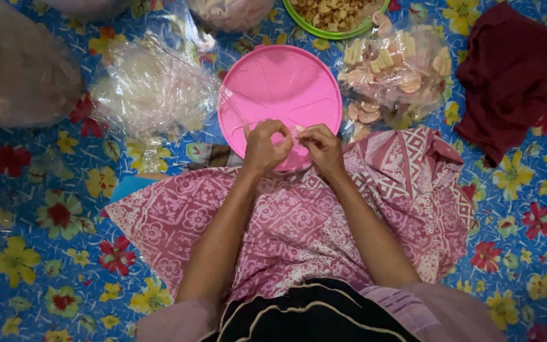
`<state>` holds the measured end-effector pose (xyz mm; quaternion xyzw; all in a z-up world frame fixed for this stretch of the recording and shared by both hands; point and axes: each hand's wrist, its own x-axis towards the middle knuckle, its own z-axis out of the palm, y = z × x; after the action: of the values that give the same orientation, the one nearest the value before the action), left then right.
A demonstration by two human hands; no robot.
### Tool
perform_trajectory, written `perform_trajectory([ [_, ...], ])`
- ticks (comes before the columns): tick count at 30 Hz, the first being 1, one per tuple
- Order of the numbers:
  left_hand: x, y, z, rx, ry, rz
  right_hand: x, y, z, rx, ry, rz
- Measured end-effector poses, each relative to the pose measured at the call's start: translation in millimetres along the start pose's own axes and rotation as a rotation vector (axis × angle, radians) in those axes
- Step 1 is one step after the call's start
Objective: Arranging and pouring small food pieces onto a pink plate while sitting on the floor
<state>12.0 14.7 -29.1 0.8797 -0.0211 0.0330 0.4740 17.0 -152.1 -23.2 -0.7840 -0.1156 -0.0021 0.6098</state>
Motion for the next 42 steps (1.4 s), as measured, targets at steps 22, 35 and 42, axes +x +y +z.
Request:
perform_trajectory([
  [22, 97.5, 34.0, -123.0, -0.417, 0.553, -0.469, 5.5, -26.9, -2.8, -0.118, 0.016, 0.664],
  [35, 209.1, 44.0, -175.2, -0.882, 0.389, -0.586, 7.5, 16.0, -2.0, -0.192, 0.065, 0.422],
  [42, 177.6, 38.0, -147.2, -1.026, 0.528, -0.601, 7.8, -1.4, -3.9, -0.178, 0.045, 0.372],
])
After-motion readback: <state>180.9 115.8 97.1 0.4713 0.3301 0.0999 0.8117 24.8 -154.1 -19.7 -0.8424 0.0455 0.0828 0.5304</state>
